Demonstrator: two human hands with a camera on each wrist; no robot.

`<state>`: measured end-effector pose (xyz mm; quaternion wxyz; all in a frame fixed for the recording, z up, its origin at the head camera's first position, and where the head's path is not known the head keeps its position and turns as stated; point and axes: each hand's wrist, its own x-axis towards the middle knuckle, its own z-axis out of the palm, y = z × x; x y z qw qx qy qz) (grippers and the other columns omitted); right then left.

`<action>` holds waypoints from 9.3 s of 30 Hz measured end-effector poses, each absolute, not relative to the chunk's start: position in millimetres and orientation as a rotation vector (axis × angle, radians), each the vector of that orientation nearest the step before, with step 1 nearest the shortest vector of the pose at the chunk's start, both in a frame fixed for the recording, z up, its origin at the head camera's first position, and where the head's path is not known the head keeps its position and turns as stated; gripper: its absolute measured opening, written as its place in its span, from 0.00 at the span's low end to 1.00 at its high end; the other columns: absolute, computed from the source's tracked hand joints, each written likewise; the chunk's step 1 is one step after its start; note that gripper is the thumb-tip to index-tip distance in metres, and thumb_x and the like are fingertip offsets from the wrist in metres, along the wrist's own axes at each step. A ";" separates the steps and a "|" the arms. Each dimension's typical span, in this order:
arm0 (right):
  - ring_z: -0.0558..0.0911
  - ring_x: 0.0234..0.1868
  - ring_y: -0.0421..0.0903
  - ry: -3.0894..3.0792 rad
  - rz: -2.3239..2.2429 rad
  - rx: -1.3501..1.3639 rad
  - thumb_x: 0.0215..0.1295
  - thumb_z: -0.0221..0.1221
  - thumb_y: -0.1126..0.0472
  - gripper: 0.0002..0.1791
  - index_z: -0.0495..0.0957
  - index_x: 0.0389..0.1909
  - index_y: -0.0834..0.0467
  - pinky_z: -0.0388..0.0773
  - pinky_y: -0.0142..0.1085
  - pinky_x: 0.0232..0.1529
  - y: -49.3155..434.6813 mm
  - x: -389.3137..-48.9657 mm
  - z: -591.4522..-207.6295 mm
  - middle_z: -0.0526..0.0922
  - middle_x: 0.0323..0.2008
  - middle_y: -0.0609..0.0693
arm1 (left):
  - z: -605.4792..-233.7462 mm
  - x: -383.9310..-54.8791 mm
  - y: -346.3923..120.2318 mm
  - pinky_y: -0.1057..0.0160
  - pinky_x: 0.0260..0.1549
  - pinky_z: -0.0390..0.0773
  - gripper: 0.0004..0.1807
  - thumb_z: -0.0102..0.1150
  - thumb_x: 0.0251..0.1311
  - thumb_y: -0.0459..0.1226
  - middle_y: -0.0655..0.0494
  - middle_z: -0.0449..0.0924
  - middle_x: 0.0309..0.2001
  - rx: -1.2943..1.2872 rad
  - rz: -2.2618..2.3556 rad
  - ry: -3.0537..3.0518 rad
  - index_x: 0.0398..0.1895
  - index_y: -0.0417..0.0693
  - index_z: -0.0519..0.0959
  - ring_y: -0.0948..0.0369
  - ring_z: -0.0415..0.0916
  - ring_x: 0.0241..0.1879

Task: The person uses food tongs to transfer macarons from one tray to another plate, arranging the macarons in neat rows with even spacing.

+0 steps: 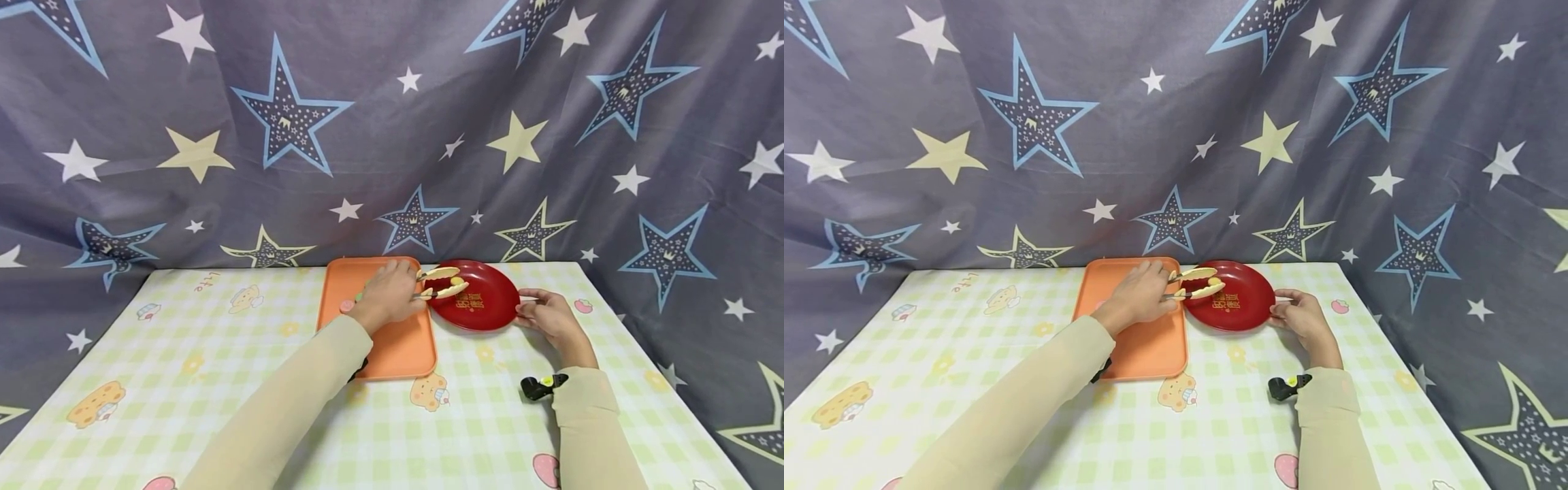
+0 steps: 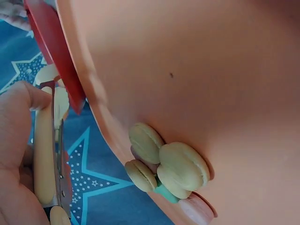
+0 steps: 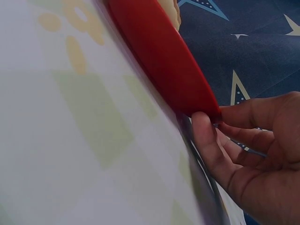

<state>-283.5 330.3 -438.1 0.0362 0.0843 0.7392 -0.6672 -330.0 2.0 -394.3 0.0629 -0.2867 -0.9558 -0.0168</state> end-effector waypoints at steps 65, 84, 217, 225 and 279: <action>0.85 0.33 0.41 2.268 -2.062 0.269 0.68 0.50 0.78 0.31 0.59 0.72 0.74 0.85 0.34 0.41 329.7 -284.7 -439.3 0.83 0.35 0.49 | -403.5 -254.3 -158.6 0.59 0.33 0.60 0.25 0.62 0.53 0.47 0.54 0.66 0.37 -0.850 -0.109 -2.685 0.49 0.38 0.79 0.55 0.58 0.33; 0.86 0.34 0.42 2.271 -2.062 0.281 0.68 0.51 0.77 0.30 0.61 0.71 0.74 0.85 0.35 0.41 329.3 -284.1 -439.3 0.84 0.39 0.52 | -408.7 -231.4 -192.8 0.60 0.33 0.60 0.26 0.65 0.57 0.49 0.54 0.68 0.37 -0.881 -0.071 -2.659 0.51 0.38 0.79 0.57 0.58 0.32; 0.86 0.35 0.42 2.229 -2.096 0.271 0.69 0.50 0.77 0.30 0.59 0.72 0.73 0.85 0.35 0.41 333.3 -282.1 -439.3 0.85 0.37 0.50 | -382.2 -264.8 -136.2 0.56 0.37 0.64 0.14 0.62 0.56 0.47 0.55 0.66 0.35 -0.938 -0.317 -2.757 0.36 0.46 0.78 0.55 0.61 0.35; 0.86 0.35 0.42 2.240 -2.098 0.269 0.68 0.49 0.77 0.30 0.60 0.72 0.74 0.85 0.36 0.41 332.8 -282.9 -440.3 0.85 0.37 0.50 | -382.2 -276.4 -107.5 0.57 0.34 0.60 0.13 0.62 0.57 0.47 0.55 0.63 0.32 -0.970 -0.339 -2.736 0.32 0.48 0.75 0.56 0.60 0.33; 0.85 0.35 0.43 2.231 -2.114 0.287 0.68 0.51 0.78 0.30 0.60 0.72 0.74 0.85 0.36 0.41 331.2 -286.8 -441.7 0.84 0.39 0.56 | -403.8 -329.3 15.3 0.58 0.44 0.69 0.20 0.59 0.61 0.51 0.53 0.70 0.47 -0.933 -0.045 -2.792 0.43 0.44 0.80 0.55 0.63 0.44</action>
